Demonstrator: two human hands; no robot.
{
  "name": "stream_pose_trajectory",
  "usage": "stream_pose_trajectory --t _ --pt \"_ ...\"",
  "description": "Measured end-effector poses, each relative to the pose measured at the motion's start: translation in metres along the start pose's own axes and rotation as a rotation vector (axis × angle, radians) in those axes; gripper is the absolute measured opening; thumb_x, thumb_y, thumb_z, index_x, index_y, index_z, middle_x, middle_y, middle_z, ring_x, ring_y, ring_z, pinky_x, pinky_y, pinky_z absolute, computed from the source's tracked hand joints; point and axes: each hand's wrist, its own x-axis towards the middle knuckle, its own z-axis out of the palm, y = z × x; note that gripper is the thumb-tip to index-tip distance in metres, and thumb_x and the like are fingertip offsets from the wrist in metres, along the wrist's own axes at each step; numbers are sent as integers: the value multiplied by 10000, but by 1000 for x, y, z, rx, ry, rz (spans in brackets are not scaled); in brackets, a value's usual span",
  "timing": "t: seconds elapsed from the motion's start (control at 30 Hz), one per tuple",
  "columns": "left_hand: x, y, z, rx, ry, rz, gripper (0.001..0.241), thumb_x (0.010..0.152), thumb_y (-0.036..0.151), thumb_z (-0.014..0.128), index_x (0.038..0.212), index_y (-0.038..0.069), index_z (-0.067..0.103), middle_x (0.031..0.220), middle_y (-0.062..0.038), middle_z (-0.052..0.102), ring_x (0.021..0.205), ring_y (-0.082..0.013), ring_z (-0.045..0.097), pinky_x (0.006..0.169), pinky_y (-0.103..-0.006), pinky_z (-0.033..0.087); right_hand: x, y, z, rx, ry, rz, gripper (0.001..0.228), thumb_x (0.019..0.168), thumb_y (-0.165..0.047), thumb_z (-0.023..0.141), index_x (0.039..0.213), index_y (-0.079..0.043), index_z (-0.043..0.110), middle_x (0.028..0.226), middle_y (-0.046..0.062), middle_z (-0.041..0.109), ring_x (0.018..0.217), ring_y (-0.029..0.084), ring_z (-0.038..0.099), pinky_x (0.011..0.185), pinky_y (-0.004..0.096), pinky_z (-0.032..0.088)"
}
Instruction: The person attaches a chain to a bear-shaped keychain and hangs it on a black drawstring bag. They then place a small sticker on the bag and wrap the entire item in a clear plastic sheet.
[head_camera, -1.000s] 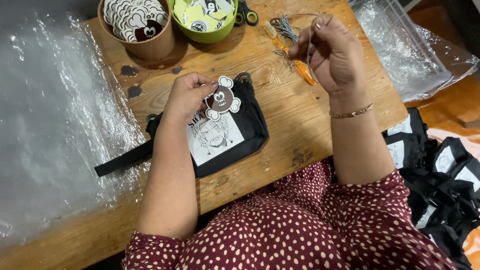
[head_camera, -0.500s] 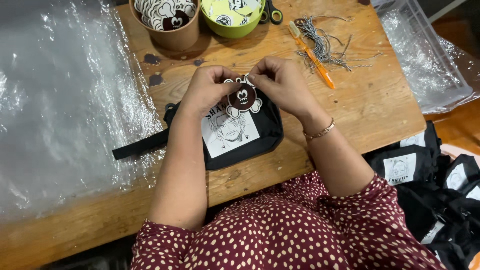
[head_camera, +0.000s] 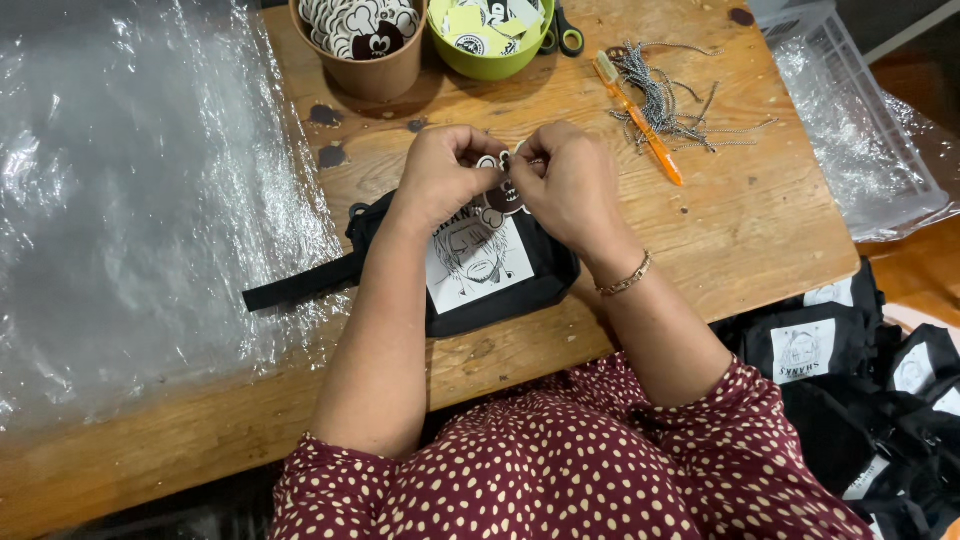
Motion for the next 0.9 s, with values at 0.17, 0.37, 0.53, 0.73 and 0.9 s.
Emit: stream_pose_trajectory --t 0.17,0.37,0.53,0.73,0.9 --pt "-1 5 -1 31 -21 74 292 651 163 872 938 173 822 652 61 652 620 -19 542 604 -154 440 0 -5 0 -10 43 -19 101 796 -268 739 772 -171 752 647 49 634 729 342 696 646 450 540" --pt "-1 2 3 23 -21 113 292 665 169 876 952 195 825 640 64 624 627 -22 527 611 -164 441 4 -1 3 -29 76 23 129 786 -312 763 776 -183 758 619 19 628 715 325 691 645 450 538" --pt "-9 14 3 -28 -53 106 299 685 123 842 979 179 824 655 66 658 638 -4 538 611 -143 441 8 7 3 9 108 -25 76 784 -279 778 781 -205 796 670 58 699 729 325 719 618 391 531" --pt "-6 13 2 -168 -76 41 444 676 66 857 1112 95 782 734 54 724 657 6 596 641 -131 484 6 16 2 66 86 5 67 772 -297 818 817 -249 804 698 5 723 739 244 738 638 332 543" --pt "-10 17 6 -171 -45 64 399 675 63 850 1069 100 800 702 68 658 630 16 543 581 -120 437 -3 10 -8 163 67 -4 66 815 -213 785 869 -185 811 774 80 731 775 257 729 648 336 534"
